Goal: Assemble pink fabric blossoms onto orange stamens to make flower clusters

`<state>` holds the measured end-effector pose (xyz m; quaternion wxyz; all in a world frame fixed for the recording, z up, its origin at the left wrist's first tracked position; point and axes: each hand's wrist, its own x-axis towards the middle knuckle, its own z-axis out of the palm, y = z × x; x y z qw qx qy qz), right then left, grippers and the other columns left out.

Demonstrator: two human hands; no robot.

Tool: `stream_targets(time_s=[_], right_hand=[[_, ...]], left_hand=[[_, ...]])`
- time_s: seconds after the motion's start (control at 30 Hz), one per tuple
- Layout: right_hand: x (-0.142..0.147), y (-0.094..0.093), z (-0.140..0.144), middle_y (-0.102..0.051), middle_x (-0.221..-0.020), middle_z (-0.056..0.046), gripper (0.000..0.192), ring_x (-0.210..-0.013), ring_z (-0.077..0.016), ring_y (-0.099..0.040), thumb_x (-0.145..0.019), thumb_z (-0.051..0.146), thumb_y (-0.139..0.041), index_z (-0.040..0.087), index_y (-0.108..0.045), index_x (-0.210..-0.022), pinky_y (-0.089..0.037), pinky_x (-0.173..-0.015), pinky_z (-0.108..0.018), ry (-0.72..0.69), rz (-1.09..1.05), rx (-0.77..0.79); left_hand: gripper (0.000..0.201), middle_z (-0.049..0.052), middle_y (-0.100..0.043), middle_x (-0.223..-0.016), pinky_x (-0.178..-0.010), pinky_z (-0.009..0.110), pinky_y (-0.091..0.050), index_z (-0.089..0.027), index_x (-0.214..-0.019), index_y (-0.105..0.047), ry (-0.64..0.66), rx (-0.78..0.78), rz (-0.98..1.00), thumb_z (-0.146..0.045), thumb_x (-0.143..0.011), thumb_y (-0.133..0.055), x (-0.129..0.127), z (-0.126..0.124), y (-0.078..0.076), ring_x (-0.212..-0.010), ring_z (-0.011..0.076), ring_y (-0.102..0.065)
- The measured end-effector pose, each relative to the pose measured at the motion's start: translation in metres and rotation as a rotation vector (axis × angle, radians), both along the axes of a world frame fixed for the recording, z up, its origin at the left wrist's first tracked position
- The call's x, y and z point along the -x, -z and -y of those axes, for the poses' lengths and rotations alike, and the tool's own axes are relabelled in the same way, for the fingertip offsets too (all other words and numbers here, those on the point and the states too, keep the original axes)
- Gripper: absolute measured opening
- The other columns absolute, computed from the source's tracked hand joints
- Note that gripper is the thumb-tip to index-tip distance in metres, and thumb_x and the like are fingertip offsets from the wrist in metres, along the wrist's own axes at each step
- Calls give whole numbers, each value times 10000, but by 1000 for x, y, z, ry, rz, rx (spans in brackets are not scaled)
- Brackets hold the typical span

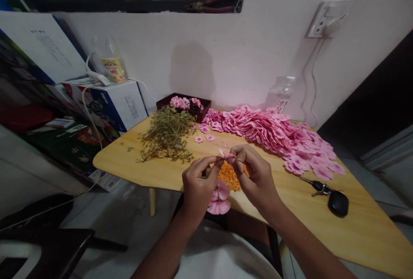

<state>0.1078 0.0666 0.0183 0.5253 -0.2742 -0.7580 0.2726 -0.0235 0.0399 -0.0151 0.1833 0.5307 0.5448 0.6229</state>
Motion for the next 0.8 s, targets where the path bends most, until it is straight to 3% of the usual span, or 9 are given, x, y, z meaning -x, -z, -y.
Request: stream_targets(time_s=[0.13, 0.33, 0.63, 0.8], right_hand=[[2, 6, -4, -514, -813, -28, 260, -794, -162, -503, -757, 3, -485, 213, -370, -655, -401, -711, -289, -22, -32, 54], [7, 11, -7, -517, -795, -27, 270, -773, -153, -509, -806, 77, -512, 208, -364, -622, -403, -697, -279, -32, -88, 107], [11, 20, -10, -519, -794, -28, 262, -807, -159, -509, -784, 68, -520, 207, -382, -611, -410, -720, -279, -58, -120, 137], [9, 21, -20, -477, -757, -3, 221, -742, -138, -492, -809, 157, -565, 212, -414, -658, -415, -682, -259, -148, -213, 277]], left_hand=[[137, -14, -543, -539, -543, 208, -369, -177, -820, -719, -54, -116, -202, -264, -800, -616, 4, -2, 2, -545, 106, -486], [108, -18, -563, -559, -578, 218, -378, -174, -826, -708, -111, -199, -337, -198, -808, -604, 5, -3, 0, -535, 100, -485], [138, 2, -599, -578, -614, 239, -392, -172, -802, -697, -124, -124, -364, -237, -826, -578, 3, -3, 5, -558, 121, -501], [172, 15, -653, -668, -656, 242, -413, -189, -867, -699, -19, -17, -246, -299, -832, -572, 6, -6, 6, -615, 134, -545]])
